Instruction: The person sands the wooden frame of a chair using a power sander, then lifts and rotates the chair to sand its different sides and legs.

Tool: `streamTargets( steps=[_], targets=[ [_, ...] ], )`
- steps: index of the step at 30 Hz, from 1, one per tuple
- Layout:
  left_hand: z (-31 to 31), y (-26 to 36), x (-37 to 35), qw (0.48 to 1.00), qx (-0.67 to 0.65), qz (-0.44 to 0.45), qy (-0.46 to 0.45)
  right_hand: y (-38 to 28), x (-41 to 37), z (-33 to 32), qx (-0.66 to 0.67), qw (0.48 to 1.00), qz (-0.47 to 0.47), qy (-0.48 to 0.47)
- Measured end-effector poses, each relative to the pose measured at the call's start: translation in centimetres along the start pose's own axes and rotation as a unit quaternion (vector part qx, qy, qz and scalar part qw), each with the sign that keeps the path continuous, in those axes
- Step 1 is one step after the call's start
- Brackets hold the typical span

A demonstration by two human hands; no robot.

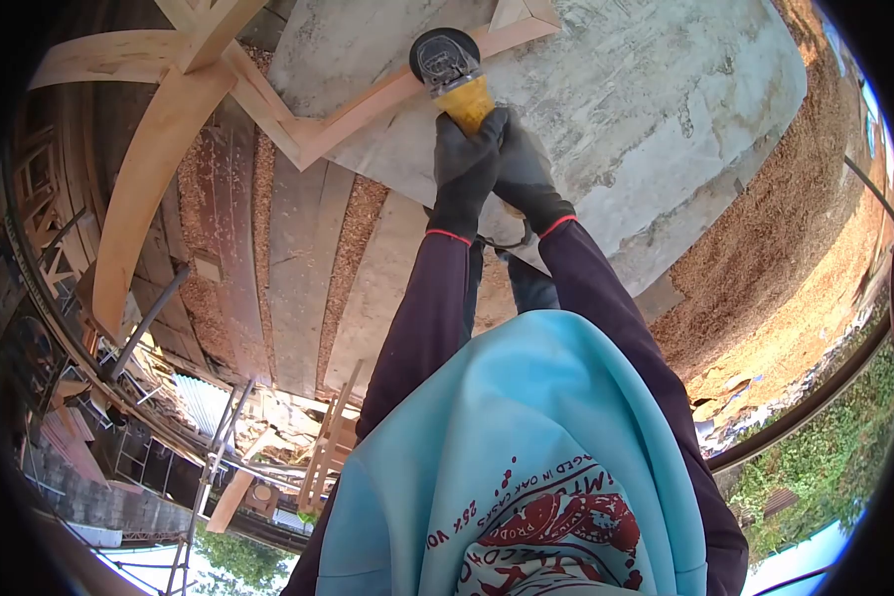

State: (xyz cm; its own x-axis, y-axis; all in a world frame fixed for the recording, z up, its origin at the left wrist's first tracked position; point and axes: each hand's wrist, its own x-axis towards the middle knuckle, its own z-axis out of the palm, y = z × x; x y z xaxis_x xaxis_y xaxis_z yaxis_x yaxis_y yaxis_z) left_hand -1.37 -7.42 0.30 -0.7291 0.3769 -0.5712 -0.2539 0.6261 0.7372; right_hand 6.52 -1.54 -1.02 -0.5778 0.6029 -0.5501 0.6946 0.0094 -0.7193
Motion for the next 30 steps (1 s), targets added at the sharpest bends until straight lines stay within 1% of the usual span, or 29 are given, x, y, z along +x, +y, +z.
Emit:
streamTargets(
  steps=[1, 2, 5, 6, 9, 10, 11, 12, 14, 16, 17, 19, 20, 21, 22, 23, 26, 28, 29, 30],
  targets=[
    [1.5, 1.4, -0.2, 0.999, 0.036, 0.017, -0.012, 1.8, 0.3, -0.7, 0.057, 0.998, -0.003, 0.032],
    [3.1, 1.7, -0.1, 0.999, 0.025, 0.028, -0.03, 4.0, 0.8, -1.4, 0.078, 0.995, -0.003, 0.055],
    [7.0, 3.1, -0.3, 0.997, 0.02, 0.045, -0.063, 5.5, 1.2, -5.0, 0.082, 0.993, 0.012, 0.087],
    [7.8, 3.6, -0.2, 0.996, 0.025, 0.05, -0.071, 4.8, 0.7, -6.1, 0.145, 0.985, -0.003, 0.095],
    [9.2, 4.3, 0.1, 0.995, 0.042, 0.044, -0.084, 5.7, 1.3, -7.3, 0.155, 0.983, -0.007, 0.1],
    [9.2, 4.5, 0.1, 0.995, 0.043, 0.045, -0.082, 6.1, 1.5, -7.3, 0.145, 0.985, 0.017, 0.092],
    [8.8, 4.6, -0.2, 0.995, 0.049, 0.041, -0.072, 6.3, 1.6, -7.3, 0.118, 0.99, 0.019, 0.081],
    [8.4, 4.3, -0.3, 0.996, 0.037, 0.041, -0.071, 5.7, 1.5, -7.0, 0.138, 0.988, 0.011, 0.073],
    [7.1, 3.6, -0.3, 0.997, -0.002, 0.04, -0.068, 4.5, 0.9, -6.0, 0.156, 0.986, -0.001, 0.058],
    [5.2, 2.1, -0.3, 0.998, -0.028, 0.028, -0.055, 3.0, 0.1, -4.8, 0.11, 0.993, 0.008, 0.037],
    [4.2, 1.4, -0.4, 0.997, -0.052, 0.019, -0.047, 3.4, 0.2, -3.1, 0.151, 0.988, -0.014, 0.031],
    [1.4, -0.2, -0.5, 0.997, -0.07, 0.031, -0.027, 1.6, -0.6, -0.9, 0.077, 0.997, -0.006, 0.01],
    [-0.2, -0.9, -0.8, 0.998, -0.055, 0.007, -0.004, 0.4, -1.1, 0.2, 0.077, 0.997, -0.011, 0.004],
    [-1.8, -1.7, -1.3, 0.999, -0.041, -0.02, 0.019, -1.2, -1.7, 1.1, 0.003, 0.999, 0.003, -0.032],
    [-3.3, -2.8, -1.6, 0.999, -0.043, -0.022, 0.025, -2.4, -2.0, 2.2, -0.071, 0.995, 0.015, -0.066],
    [-4.9, -4.0, -1.8, 0.996, -0.073, -0.028, 0.039, -2.4, -2.1, 3.9, -0.076, 0.994, -0.015, -0.081],
    [-9.3, -5.6, -2.6, 0.988, -0.129, -0.04, 0.08, -5.1, -2.9, 8.0, -0.065, 0.992, -0.038, -0.101],
    [-11.6, -7.1, -2.6, 0.98, -0.155, -0.042, 0.117, -6.3, -3.2, 9.8, -0.057, 0.984, -0.066, -0.157],
    [-12.2, -7.9, -2.4, 0.978, -0.158, -0.041, 0.128, -6.2, -3.2, 10.7, -0.061, 0.984, -0.061, -0.154],
    [-12.5, -7.3, -2.7, 0.972, -0.189, -0.049, 0.131, -5.9, -3.2, 11.6, -0.051, 0.984, -0.094, -0.145]
  ],
)
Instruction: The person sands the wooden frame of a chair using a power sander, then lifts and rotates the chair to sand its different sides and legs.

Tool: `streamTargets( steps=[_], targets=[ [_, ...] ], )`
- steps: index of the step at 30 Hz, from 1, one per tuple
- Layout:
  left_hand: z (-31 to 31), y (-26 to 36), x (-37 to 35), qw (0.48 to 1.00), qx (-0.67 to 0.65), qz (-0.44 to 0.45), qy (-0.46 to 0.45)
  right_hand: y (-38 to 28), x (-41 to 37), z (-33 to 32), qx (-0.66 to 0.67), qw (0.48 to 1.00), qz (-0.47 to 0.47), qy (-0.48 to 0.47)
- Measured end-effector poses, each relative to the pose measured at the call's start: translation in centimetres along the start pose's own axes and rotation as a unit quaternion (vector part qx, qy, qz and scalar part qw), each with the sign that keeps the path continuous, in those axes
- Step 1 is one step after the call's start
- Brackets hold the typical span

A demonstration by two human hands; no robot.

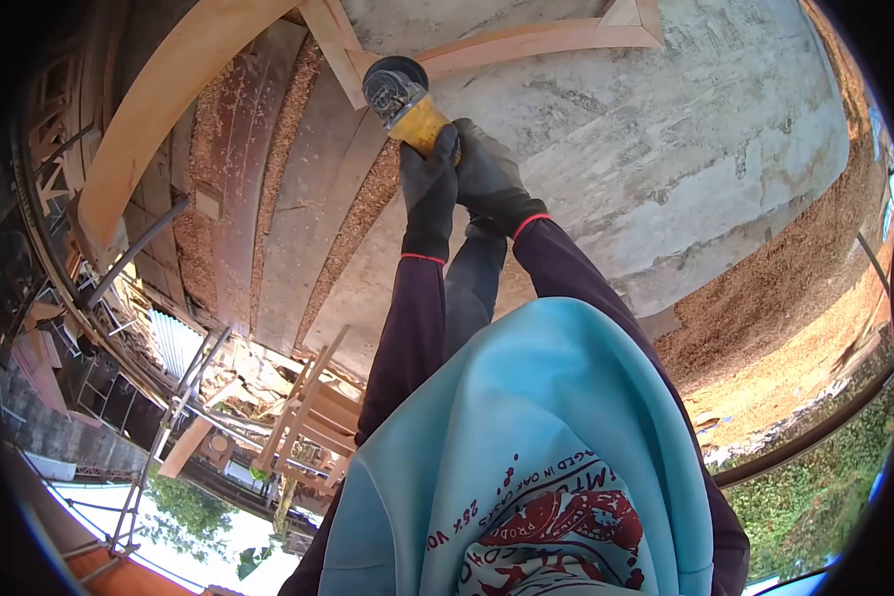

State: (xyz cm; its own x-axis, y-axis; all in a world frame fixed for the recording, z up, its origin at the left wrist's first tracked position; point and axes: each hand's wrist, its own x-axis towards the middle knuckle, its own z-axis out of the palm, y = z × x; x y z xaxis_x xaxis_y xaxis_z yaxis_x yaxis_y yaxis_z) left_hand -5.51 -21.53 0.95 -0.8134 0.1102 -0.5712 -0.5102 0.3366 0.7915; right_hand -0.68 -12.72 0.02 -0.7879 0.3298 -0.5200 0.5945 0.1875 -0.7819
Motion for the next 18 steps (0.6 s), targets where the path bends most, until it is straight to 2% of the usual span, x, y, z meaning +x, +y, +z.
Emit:
streamTargets(
  steps=[1, 2, 3, 5, 7, 9, 11, 12, 13, 18],
  targets=[
    [-0.4, -1.1, 0.5, 1.0, 0.026, -0.015, 0.005, 0.6, 0.1, 0.4, 0.002, 0.999, -0.033, 0.015],
    [0.1, -1.5, 0.4, 1.0, 0.018, 0.006, -0.002, 1.1, 0.0, 0.3, 0.0, 0.999, -0.042, 0.026],
    [0.7, -1.2, 0.3, 0.999, 0.012, 0.03, -0.006, 1.2, -0.1, -0.6, -0.004, 0.999, -0.041, 0.036],
    [3.0, -1.1, -0.1, 0.999, 0.025, 0.018, -0.031, 1.7, -0.8, -2.7, -0.007, 0.999, 0.012, 0.029],
    [6.1, -0.4, -1.3, 0.998, 0.039, 0.006, -0.053, 3.9, -1.5, -4.9, -0.01, 0.997, -0.006, 0.075],
    [10.1, 0.6, -2.0, 0.988, 0.101, 0.04, -0.107, 5.6, -2.0, -7.9, 0.004, 0.993, 0.084, 0.087],
    [14.2, 1.6, -2.7, 0.968, 0.196, 0.056, -0.145, 8.1, -2.9, -10.3, 0.126, 0.977, 0.093, 0.149],
    [16.1, 1.8, -3.2, 0.965, 0.193, 0.071, -0.163, 10.4, -2.8, -11.0, 0.187, 0.963, 0.049, 0.19],
    [18.1, 1.6, -3.6, 0.962, 0.188, 0.085, -0.18, 10.9, -3.3, -13.0, 0.215, 0.955, 0.068, 0.195],
    [24.4, 3.3, -5.6, 0.945, 0.226, 0.083, -0.221, 14.3, -4.0, -18.0, 0.197, 0.944, 0.068, 0.256]
  ],
)
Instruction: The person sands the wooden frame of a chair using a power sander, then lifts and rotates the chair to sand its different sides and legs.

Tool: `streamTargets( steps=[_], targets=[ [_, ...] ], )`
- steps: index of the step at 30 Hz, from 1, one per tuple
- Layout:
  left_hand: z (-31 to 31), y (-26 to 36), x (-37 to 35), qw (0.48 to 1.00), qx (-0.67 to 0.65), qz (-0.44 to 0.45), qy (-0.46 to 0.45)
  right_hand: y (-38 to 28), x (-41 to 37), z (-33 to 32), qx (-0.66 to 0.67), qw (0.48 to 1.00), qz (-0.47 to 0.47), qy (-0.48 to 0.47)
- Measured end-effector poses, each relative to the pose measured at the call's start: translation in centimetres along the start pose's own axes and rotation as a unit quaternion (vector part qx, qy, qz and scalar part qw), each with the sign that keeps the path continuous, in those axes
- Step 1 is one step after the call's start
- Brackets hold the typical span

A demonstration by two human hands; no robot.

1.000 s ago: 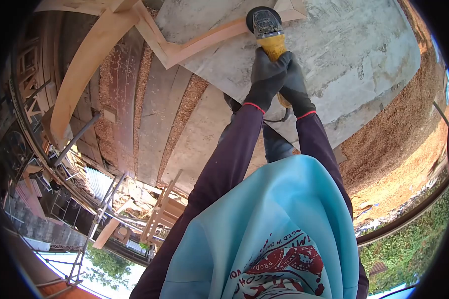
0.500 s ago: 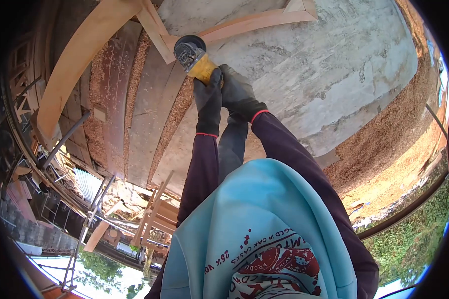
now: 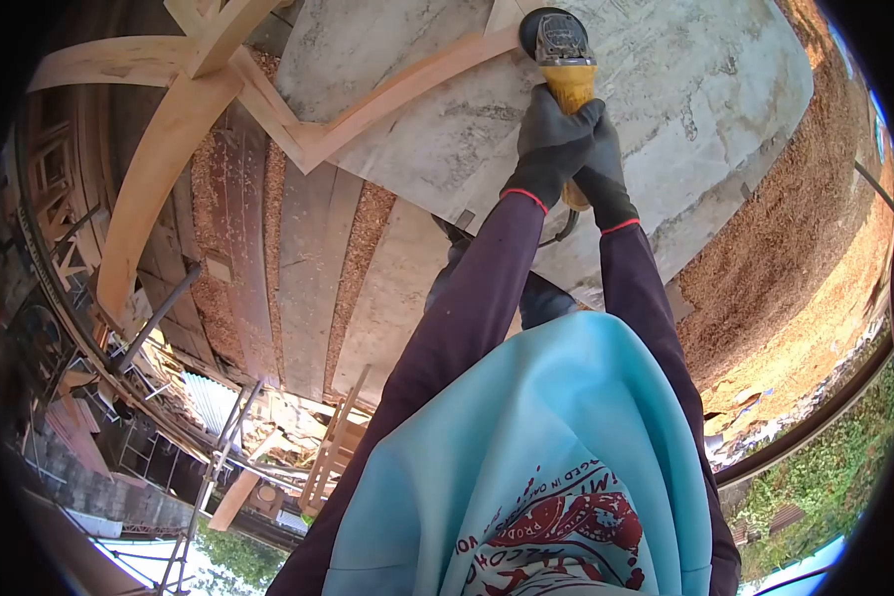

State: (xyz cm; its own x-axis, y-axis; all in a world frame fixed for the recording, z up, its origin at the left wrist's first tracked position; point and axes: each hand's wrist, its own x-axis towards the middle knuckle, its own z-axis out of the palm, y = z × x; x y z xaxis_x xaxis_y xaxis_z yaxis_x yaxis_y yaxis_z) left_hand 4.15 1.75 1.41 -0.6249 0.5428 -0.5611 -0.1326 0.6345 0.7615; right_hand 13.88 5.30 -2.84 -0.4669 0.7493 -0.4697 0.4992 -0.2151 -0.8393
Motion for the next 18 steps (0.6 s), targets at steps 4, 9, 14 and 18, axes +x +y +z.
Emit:
streamTargets(
  steps=[4, 9, 14, 18],
  targets=[
    [-0.3, -1.0, 0.2, 1.0, -0.012, 0.006, -0.004, -0.1, 0.1, 0.4, 0.0, 0.999, 0.034, -0.012],
    [-4.5, -6.0, -1.0, 0.995, -0.091, 0.016, 0.041, -0.8, -2.9, 5.7, 0.03, 0.998, -0.011, -0.056],
    [-12.3, -10.0, -5.5, 0.972, -0.191, -0.071, 0.117, -4.2, -6.5, 12.1, -0.19, 0.963, -0.025, -0.187],
    [-17.5, -13.6, -7.3, 0.956, -0.211, -0.106, 0.176, -4.0, -8.2, 18.4, -0.193, 0.955, -0.084, -0.21]
  ],
)
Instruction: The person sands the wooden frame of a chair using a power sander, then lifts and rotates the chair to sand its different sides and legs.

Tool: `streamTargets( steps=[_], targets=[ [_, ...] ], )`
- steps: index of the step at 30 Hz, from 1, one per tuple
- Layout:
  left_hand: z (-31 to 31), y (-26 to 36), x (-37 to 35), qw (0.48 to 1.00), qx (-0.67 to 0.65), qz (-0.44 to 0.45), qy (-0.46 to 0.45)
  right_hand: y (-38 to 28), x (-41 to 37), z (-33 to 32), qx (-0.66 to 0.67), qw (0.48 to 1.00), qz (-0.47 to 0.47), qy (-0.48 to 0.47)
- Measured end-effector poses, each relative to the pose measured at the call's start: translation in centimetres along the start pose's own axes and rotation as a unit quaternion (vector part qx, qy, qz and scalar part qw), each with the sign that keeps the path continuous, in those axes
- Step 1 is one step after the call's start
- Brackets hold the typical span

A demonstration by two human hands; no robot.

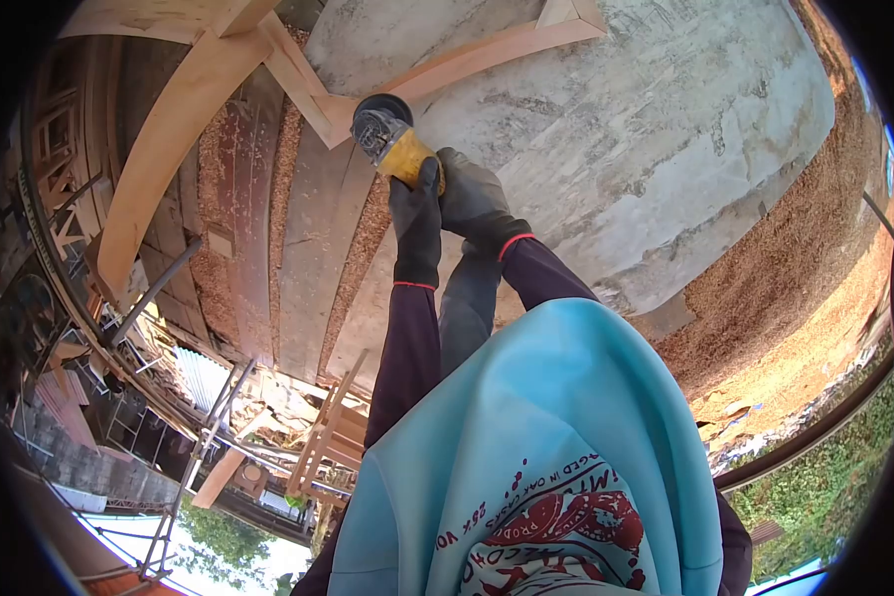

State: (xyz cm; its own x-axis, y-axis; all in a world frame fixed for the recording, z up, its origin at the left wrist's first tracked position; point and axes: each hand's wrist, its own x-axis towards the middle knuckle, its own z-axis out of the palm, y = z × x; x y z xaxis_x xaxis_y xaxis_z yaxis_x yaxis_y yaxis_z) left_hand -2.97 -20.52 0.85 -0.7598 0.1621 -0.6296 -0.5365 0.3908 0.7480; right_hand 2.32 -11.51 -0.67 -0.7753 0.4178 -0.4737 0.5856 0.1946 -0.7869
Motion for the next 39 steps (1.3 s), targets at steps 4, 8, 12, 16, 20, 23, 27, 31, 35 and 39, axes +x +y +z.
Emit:
streamTargets(
  steps=[4, 8, 12, 16, 20, 23, 27, 31, 35, 39],
  targets=[
    [-0.1, 1.2, 0.1, 1.0, -0.017, 0.014, -0.02, -0.4, 0.4, -0.2, -0.005, 1.0, -0.007, -0.007],
    [4.5, 2.0, 0.3, 0.998, 0.038, 0.011, -0.047, 0.7, 0.2, -4.8, 0.003, 0.998, 0.052, 0.021],
    [10.8, 2.4, 0.1, 0.992, 0.077, 0.057, -0.086, 3.2, -0.3, -9.8, 0.009, 0.994, 0.083, 0.071],
    [16.1, 3.2, -0.7, 0.981, 0.096, 0.072, -0.15, 7.7, -0.7, -12.1, 0.092, 0.983, 0.106, 0.118],
    [20.0, 3.4, -0.3, 0.967, 0.156, 0.094, -0.177, 9.6, -0.6, -14.7, 0.167, 0.965, 0.092, 0.183],
    [22.3, 3.8, -0.1, 0.958, 0.167, 0.1, -0.211, 10.8, -0.7, -16.1, 0.224, 0.948, 0.09, 0.209],
    [23.6, 5.0, -1.9, 0.926, 0.23, 0.155, -0.255, 10.5, -2.3, -17.6, 0.262, 0.924, 0.101, 0.261],
    [21.3, 5.5, 0.7, 0.815, 0.405, 0.37, -0.184, 11.0, -6.8, -19.0, 0.273, 0.892, 0.153, 0.325],
    [21.4, 8.0, 5.5, 0.642, 0.602, 0.462, -0.103, 12.0, -10.2, -18.9, 0.321, 0.851, 0.184, 0.373],
    [22.6, 8.6, 7.6, 0.522, 0.672, 0.511, -0.122, 13.0, -13.0, -18.1, 0.333, 0.828, 0.21, 0.4]
  ],
)
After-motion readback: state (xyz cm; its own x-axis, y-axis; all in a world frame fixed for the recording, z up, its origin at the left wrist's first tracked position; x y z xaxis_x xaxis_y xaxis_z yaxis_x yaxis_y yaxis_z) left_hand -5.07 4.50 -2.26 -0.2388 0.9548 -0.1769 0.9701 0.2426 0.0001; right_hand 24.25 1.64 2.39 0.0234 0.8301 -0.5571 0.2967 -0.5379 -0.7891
